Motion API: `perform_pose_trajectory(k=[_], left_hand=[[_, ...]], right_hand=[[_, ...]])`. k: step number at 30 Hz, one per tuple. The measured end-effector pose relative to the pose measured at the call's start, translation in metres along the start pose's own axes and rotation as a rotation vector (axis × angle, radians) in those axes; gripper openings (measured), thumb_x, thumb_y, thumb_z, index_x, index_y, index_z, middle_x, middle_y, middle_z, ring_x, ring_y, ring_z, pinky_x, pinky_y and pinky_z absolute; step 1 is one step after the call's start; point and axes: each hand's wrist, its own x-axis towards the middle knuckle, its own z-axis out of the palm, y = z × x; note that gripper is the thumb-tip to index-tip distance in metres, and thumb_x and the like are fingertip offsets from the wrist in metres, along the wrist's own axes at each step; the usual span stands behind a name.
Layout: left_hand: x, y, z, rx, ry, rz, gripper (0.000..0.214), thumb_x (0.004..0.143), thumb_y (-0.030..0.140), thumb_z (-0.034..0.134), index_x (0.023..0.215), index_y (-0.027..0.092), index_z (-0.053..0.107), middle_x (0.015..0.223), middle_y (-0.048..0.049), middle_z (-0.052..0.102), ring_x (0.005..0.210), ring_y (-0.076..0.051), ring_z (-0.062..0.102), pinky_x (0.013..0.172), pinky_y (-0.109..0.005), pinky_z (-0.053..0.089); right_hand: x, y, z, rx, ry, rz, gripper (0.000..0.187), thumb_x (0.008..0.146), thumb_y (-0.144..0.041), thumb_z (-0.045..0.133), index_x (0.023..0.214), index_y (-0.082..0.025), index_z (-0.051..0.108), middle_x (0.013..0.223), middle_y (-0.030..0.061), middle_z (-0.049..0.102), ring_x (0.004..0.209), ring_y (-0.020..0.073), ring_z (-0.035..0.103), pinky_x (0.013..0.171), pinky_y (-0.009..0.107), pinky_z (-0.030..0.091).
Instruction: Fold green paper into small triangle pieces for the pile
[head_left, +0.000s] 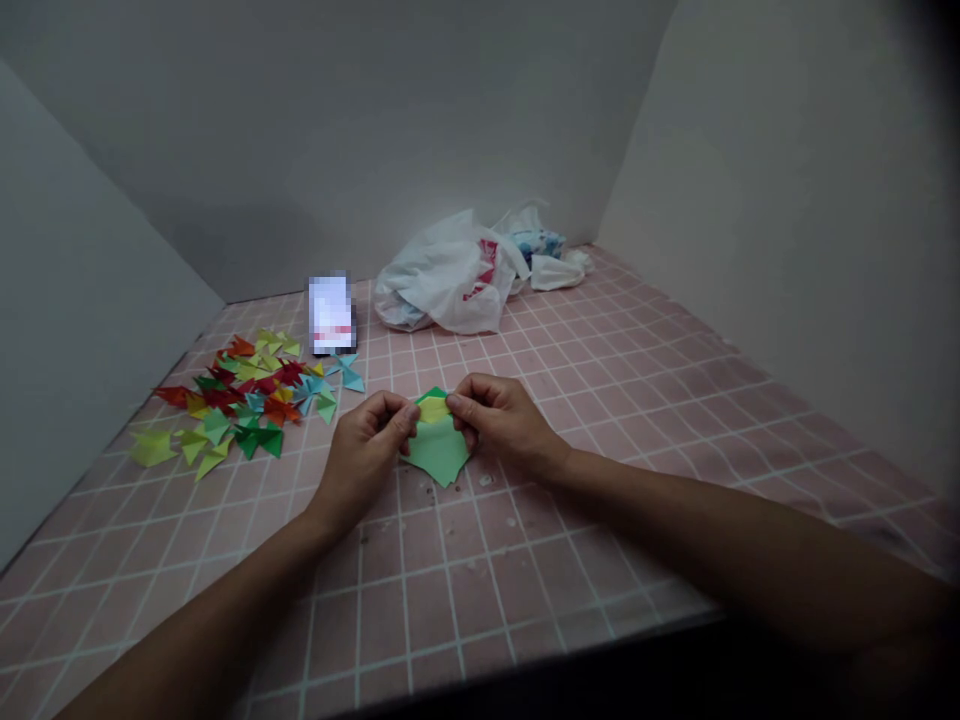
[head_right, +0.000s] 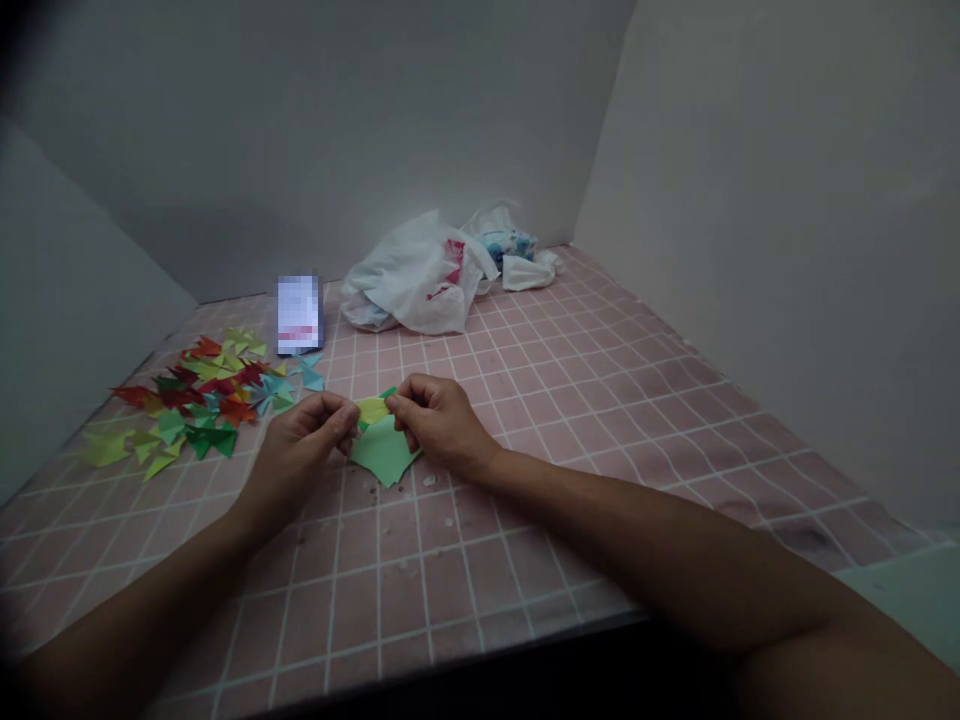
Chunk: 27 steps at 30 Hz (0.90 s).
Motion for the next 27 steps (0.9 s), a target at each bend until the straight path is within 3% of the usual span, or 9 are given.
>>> perform_pose_trajectory(k=[5, 10, 12, 20, 27], left_hand=[[0.005, -0.003, -0.002, -0.139, 0.045, -0.048, 0.023, 0.08, 0.037, 0.072, 0.075, 0.016, 0.063, 0.064, 0.0023, 0.06, 0.057, -0.01, 0.054, 0.058, -0.022, 0.044], [0.001, -0.007, 0.008, -0.437, -0.018, -0.2, 0.031, 0.071, 0.037, 0.082, 0.089, 0.016, 0.068, 0.069, 0.0032, 0.061, 0.055, -0.008, 0.051, 0.056, -0.02, 0.04], [-0.003, -0.008, 0.012, -0.437, -0.054, -0.227, 0.03, 0.07, 0.038, 0.083, 0.082, 0.014, 0.07, 0.065, 0.0025, 0.059, 0.058, -0.009, 0.051, 0.058, -0.022, 0.042], [-0.007, -0.01, 0.011, -0.396, 0.04, -0.177, 0.028, 0.073, 0.039, 0.08, 0.069, 0.014, 0.068, 0.061, 0.0024, 0.053, 0.058, -0.009, 0.046, 0.056, -0.022, 0.036], [-0.001, -0.006, 0.006, -0.347, 0.096, -0.121, 0.028, 0.072, 0.041, 0.078, 0.067, 0.015, 0.068, 0.058, 0.0026, 0.055, 0.057, -0.011, 0.049, 0.056, -0.023, 0.039]], right_hand=[[0.001, 0.001, 0.001, 0.033, -0.056, 0.018, 0.025, 0.083, -0.034, 0.064, 0.066, -0.019, 0.053, 0.051, -0.0066, 0.05, 0.043, 0.0078, 0.046, 0.045, 0.022, 0.038], [-0.001, 0.004, 0.004, 0.06, 0.009, -0.025, 0.026, 0.083, -0.037, 0.066, 0.068, -0.019, 0.054, 0.051, -0.0064, 0.052, 0.044, 0.0078, 0.047, 0.046, 0.022, 0.04], [-0.002, 0.007, 0.006, 0.07, 0.01, -0.046, 0.026, 0.083, -0.038, 0.066, 0.069, -0.019, 0.055, 0.052, -0.006, 0.053, 0.044, 0.0078, 0.048, 0.046, 0.022, 0.039], [-0.007, 0.013, 0.013, 0.079, -0.073, -0.046, 0.026, 0.083, -0.038, 0.069, 0.07, -0.019, 0.056, 0.053, -0.0051, 0.055, 0.047, 0.0081, 0.048, 0.048, 0.023, 0.04], [-0.007, 0.011, 0.013, 0.12, -0.072, -0.004, 0.027, 0.083, -0.037, 0.069, 0.069, -0.019, 0.056, 0.053, -0.005, 0.055, 0.046, 0.0083, 0.048, 0.05, 0.023, 0.041]])
